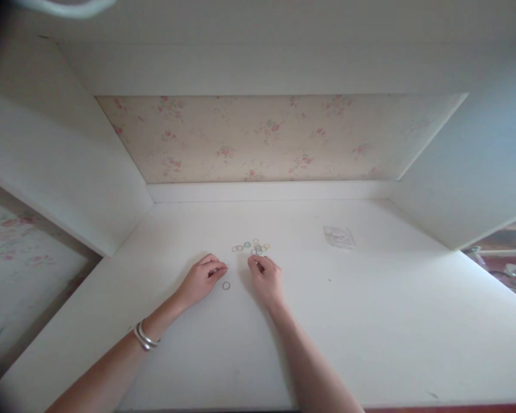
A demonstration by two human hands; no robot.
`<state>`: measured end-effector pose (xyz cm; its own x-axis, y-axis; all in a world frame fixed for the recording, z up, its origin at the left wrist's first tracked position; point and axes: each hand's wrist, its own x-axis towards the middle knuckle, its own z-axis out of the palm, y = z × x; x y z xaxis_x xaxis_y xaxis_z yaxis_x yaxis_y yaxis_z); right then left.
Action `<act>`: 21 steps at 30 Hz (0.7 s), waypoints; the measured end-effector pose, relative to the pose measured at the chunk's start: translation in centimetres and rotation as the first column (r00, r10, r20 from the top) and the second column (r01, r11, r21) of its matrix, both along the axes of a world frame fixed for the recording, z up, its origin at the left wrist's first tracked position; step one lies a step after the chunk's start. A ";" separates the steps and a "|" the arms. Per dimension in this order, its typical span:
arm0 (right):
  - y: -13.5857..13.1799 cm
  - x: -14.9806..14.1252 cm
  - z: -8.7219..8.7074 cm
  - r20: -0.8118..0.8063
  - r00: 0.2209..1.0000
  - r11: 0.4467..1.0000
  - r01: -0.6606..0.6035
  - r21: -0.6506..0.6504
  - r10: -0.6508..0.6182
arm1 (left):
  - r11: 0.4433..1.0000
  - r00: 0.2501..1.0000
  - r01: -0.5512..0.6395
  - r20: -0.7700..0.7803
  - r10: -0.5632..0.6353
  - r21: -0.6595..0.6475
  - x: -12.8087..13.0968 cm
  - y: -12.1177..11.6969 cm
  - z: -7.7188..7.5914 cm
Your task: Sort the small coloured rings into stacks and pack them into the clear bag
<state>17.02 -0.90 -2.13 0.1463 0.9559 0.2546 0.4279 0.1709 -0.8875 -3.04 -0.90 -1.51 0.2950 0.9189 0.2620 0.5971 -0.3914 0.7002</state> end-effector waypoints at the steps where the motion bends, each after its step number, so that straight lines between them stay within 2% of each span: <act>1: 0.0 0.0 0.0 0.008 1.000 1.000 0.001 0.001 -0.001 | 1.000 1.000 0.015 0.001 -0.015 -0.014 -0.1 -0.9 0.0; 6: 0.1 -0.1 -0.4 0.022 1.000 1.000 0.021 -0.001 -0.021 | 0.996 0.993 0.086 -0.086 -0.085 0.010 -0.9 -3.3 -0.1; 21: 0.4 -0.3 -0.9 0.053 0.998 0.999 0.035 -0.035 -0.033 | 0.992 0.946 0.118 -0.308 -0.097 0.051 -1.1 -3.2 -0.9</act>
